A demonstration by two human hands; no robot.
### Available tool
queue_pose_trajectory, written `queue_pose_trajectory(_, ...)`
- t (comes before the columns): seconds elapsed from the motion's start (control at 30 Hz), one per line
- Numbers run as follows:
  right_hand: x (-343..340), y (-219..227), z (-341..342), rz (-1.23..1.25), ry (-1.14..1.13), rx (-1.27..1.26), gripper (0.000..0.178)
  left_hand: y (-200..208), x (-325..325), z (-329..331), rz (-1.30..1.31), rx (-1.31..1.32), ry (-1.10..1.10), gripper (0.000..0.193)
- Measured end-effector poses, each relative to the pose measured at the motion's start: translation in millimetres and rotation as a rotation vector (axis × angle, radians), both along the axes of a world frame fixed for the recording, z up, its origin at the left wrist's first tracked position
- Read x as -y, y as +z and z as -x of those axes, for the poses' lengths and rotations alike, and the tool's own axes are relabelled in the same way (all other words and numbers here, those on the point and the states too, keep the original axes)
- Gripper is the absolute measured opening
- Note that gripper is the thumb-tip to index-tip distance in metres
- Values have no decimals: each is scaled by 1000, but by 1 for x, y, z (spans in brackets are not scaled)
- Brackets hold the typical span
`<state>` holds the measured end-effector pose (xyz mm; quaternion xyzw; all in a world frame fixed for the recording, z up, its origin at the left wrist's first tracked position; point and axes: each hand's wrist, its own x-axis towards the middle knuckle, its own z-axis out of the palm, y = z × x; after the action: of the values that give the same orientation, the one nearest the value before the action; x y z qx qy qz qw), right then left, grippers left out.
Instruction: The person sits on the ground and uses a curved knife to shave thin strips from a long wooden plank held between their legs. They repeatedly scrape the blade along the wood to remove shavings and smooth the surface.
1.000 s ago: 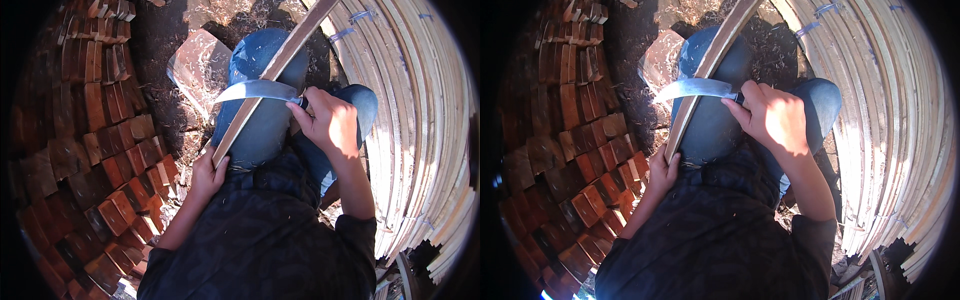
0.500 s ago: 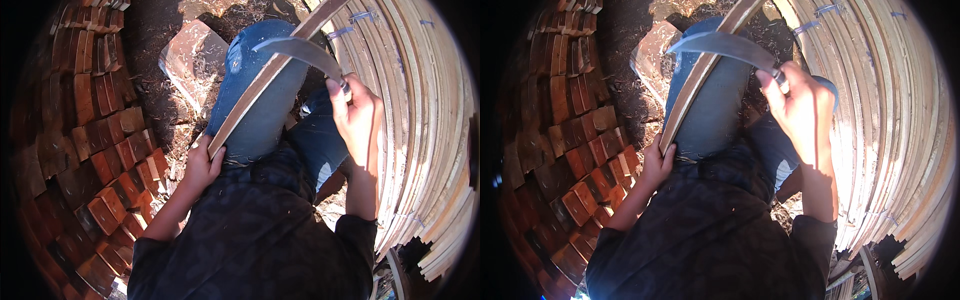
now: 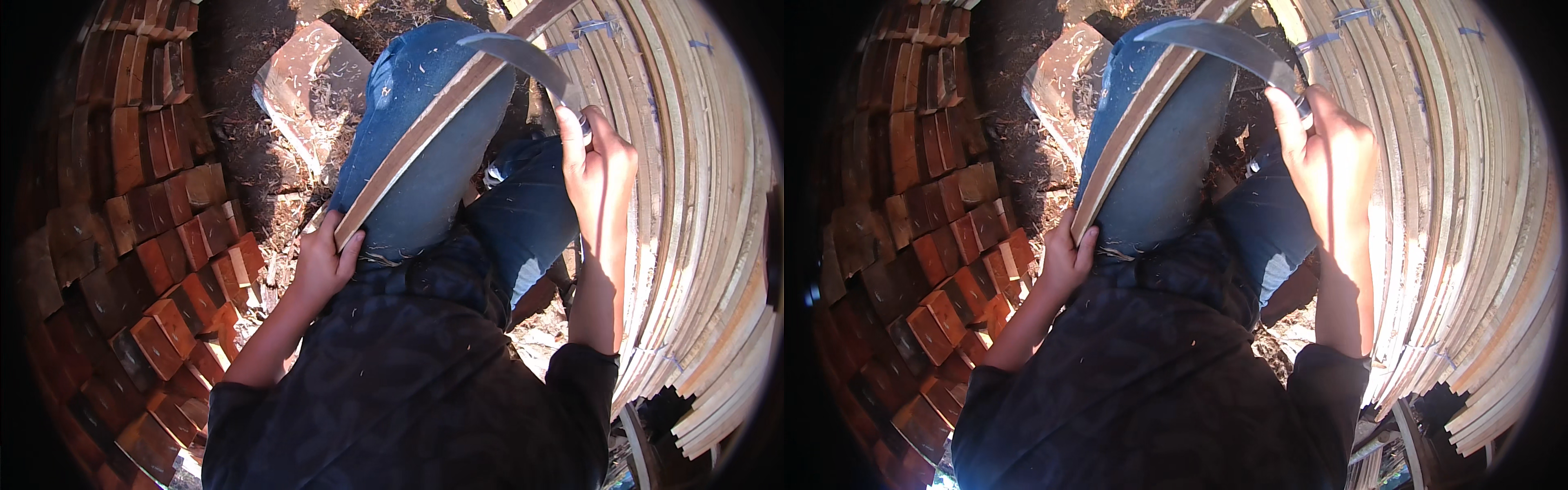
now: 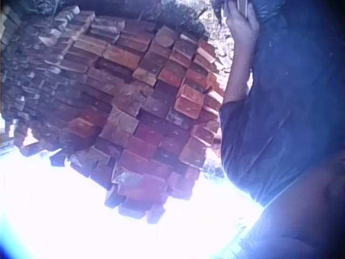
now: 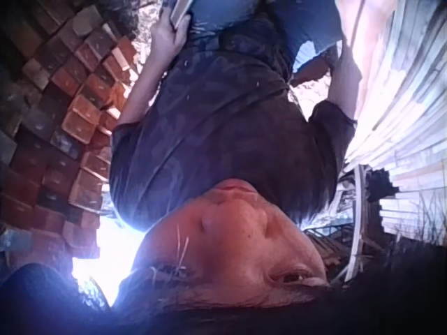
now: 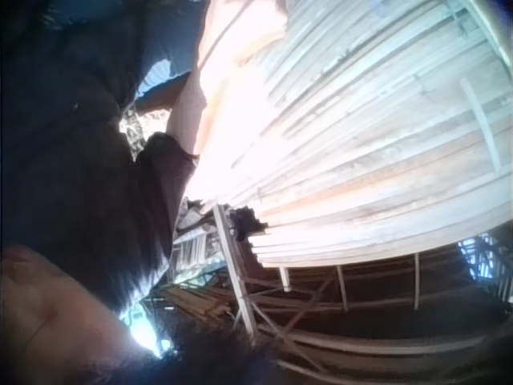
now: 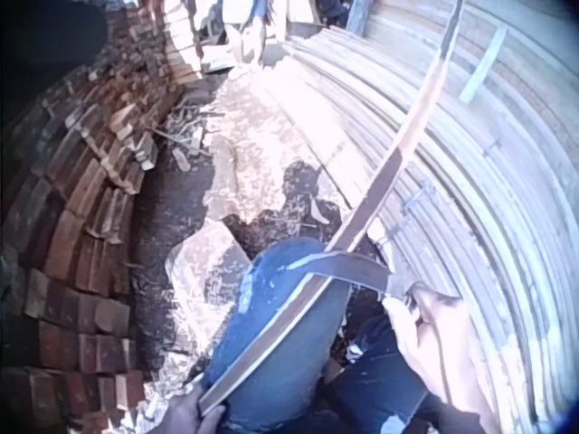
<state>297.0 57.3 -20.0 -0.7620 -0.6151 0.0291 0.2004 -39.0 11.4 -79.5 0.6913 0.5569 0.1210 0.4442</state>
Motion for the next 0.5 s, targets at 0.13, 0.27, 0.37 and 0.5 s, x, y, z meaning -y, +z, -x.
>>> queue_pose_trajectory(0.13,14,-2,45,98,248,-29,41,-1,-1,-1,-51,17,-18,21)
queue_pose_trajectory(0.27,-8,-2,29,-19,143,99,44,-2,1,0,-67,-21,11,21)
queue_pose_trajectory(0.37,-23,-2,-14,-82,17,172,42,-3,3,-1,-67,-23,13,21)
queue_pose_trajectory(0.5,-16,5,-1,-63,83,135,43,-4,2,-1,-63,11,15,20)
